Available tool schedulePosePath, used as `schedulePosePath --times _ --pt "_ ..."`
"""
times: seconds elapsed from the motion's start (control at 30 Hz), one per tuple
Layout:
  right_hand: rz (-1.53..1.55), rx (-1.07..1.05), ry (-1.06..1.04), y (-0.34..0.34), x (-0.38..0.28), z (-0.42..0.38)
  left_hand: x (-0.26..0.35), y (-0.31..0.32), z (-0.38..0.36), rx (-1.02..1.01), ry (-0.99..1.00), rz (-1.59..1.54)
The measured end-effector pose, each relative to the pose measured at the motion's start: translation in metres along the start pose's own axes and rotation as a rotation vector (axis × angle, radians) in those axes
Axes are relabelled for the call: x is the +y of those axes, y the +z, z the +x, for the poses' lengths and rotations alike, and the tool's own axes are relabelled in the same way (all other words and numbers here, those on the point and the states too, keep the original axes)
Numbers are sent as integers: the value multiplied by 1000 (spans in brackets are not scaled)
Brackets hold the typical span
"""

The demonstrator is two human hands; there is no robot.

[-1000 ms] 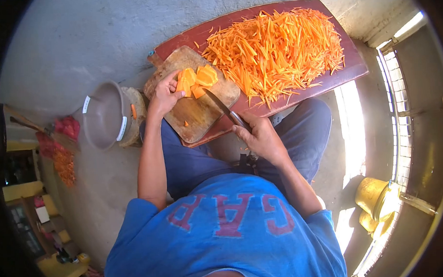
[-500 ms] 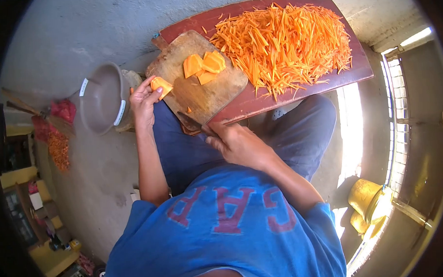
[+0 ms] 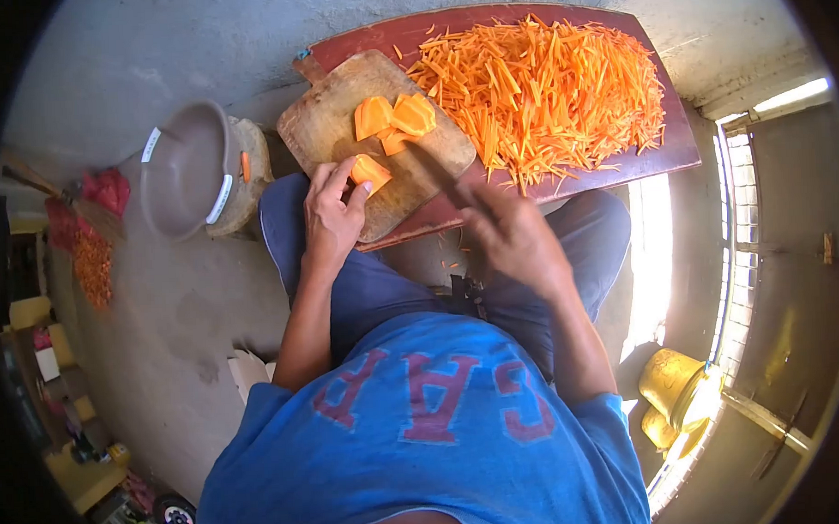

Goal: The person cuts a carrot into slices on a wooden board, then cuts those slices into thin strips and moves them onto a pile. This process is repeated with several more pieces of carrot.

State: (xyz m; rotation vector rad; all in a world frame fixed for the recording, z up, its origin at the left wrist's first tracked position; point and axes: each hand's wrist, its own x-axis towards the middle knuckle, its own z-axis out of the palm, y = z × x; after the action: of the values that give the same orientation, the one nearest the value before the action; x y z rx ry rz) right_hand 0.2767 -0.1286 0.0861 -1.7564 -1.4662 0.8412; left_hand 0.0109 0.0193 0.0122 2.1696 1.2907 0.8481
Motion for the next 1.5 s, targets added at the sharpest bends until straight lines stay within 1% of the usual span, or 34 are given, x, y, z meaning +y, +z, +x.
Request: schedulePosePath --times 0.03,0.1,0.13,0.2,0.23,0.33,0.4,0.53,0.6,0.63,0.73,0.83,0.9,1.07,1.13,1.2,1.27,1.43,1.5 --pt "-14 -79 18 9 -7 1 -2 -1 0 27 53 -14" --pt "-86 -123 -28 24 -24 7 -3 -6 2 75 162 -39" --pt "-74 -118 -93 30 -27 12 0 -8 4 60 177 -14" --pt "-85 -148 -65 36 -32 20 5 -11 9 34 204 35" --pt "-93 -166 -53 36 -34 22 2 -10 9 2 165 12" --pt "-71 -205 -114 33 -36 26 -6 -4 9 -75 53 -81" --pt "-54 -223 -94 30 -43 22 -7 -3 4 -121 -12 -172" --pt "5 -190 -85 30 -47 11 -7 -3 -2 -84 102 -101" --pt "13 -195 -41 30 -43 10 -5 -4 -1 -64 176 -69" --pt "16 -197 -20 30 -41 10 -5 -4 -1 -64 185 -57" --pt "-6 -212 -54 28 -46 7 -2 -4 0 -56 212 -21" --pt "-125 -268 -61 28 -56 10 -2 -2 2 -33 246 0" --pt "-118 -286 -33 25 -62 12 -2 -1 2 -12 269 -1" --pt "-141 -292 -46 22 -65 9 -5 1 -1 -36 277 33" --pt "-153 -307 -48 26 -66 17 -6 2 1 -26 302 54" --pt "-176 -324 -82 42 -53 36 -5 1 2 -10 334 80" --pt "-176 -323 -111 50 -49 48 -3 -1 1 -30 309 68" --pt "-159 -295 -109 32 -63 31 -6 0 -3 -36 274 16" --pt "-162 -284 -95 37 -59 31 -6 1 -2 -38 280 22"
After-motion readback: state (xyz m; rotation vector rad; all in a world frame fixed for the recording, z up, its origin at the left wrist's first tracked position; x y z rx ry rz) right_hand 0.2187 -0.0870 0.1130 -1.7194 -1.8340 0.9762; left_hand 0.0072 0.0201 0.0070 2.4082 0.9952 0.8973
